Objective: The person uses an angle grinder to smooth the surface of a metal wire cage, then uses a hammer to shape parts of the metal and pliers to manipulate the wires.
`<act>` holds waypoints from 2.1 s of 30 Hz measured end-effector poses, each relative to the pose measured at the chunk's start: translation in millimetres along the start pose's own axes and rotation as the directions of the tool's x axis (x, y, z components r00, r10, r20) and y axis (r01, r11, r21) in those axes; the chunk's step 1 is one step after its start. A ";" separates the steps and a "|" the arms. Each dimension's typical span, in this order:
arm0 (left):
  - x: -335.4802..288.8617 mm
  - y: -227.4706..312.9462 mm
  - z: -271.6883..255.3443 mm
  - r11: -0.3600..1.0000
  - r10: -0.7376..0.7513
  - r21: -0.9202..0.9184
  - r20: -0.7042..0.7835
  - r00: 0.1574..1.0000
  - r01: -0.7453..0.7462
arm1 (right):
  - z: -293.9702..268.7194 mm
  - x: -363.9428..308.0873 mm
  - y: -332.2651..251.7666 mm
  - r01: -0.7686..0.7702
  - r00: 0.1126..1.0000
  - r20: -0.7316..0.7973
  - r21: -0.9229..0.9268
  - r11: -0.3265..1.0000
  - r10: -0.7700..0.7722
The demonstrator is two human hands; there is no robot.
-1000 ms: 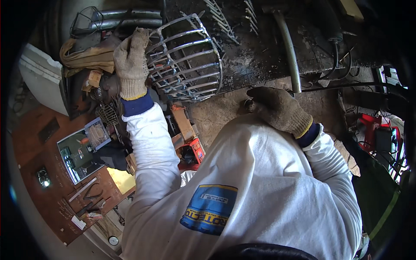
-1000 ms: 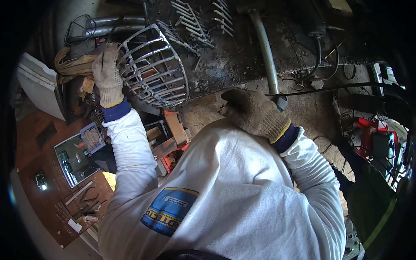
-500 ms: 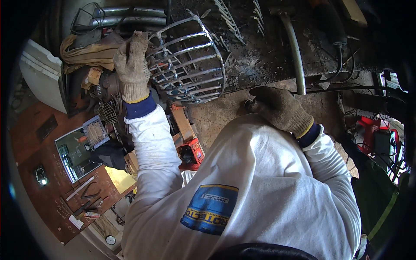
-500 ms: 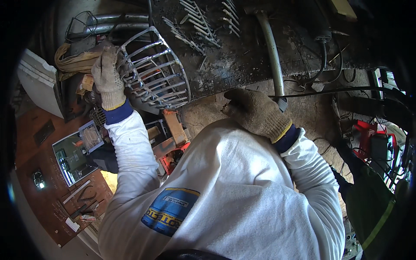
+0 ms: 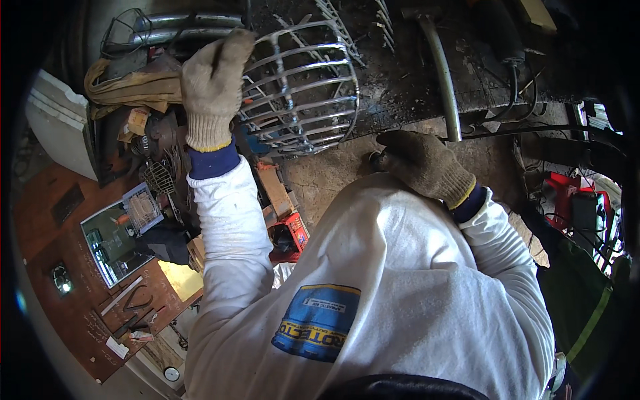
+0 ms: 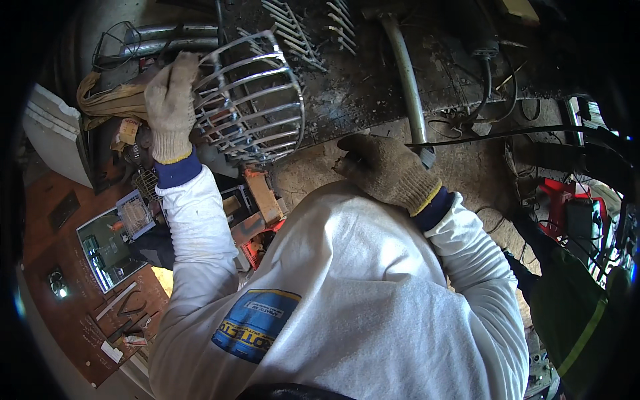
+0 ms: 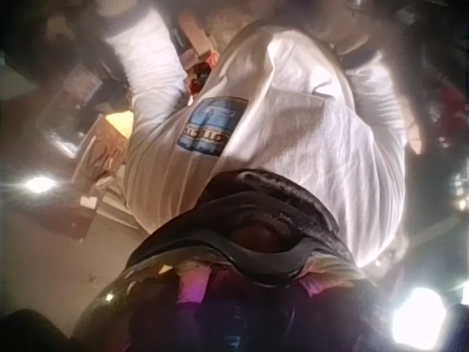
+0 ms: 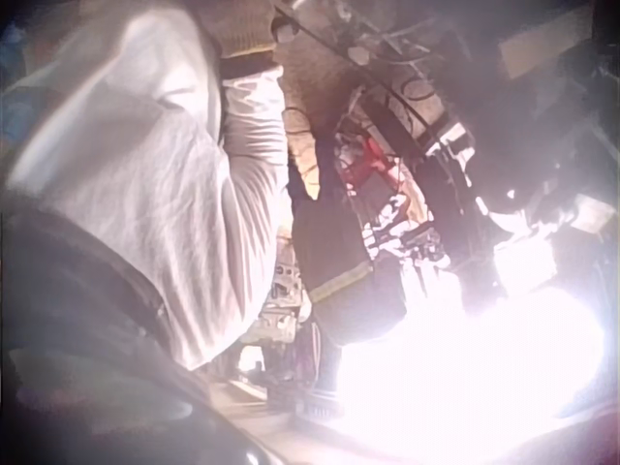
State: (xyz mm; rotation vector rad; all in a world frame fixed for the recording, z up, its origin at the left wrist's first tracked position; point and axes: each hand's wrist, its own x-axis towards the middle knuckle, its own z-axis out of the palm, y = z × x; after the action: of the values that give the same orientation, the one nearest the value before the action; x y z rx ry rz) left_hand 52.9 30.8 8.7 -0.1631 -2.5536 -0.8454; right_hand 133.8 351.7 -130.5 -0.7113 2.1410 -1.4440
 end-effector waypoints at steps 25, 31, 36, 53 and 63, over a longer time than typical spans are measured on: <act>14.4 34.2 93.1 0.796 0.246 0.432 0.408 0.879 -0.423 | -9.6 -28.9 32.3 -0.102 0.995 -0.004 -0.012 0.995 0.102; 9.2 34.4 89.4 0.650 0.471 0.493 0.334 0.816 -0.578 | -7.8 -26.9 37.2 -0.091 0.996 0.019 -0.024 0.996 0.092; 8.3 52.7 76.2 0.623 0.539 0.485 0.302 0.787 -0.613 | -8.2 -27.3 40.0 -0.084 0.996 0.004 -0.019 0.996 0.084; -39.6 62.9 60.2 0.760 0.360 0.359 0.461 0.811 -0.542 | -9.5 -31.8 28.2 -0.102 0.993 -0.058 -0.031 0.994 0.100; 10.4 10.6 77.9 0.730 0.189 0.489 0.527 0.828 -0.478 | -32.4 -32.6 -21.1 0.036 0.836 -0.542 -0.110 0.993 -0.090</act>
State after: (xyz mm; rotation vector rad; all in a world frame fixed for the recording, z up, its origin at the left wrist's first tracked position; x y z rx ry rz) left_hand 17.2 85.1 -36.6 -0.6738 -2.9264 0.2172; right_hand 141.6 388.5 -96.9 -0.4308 2.6491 -1.7509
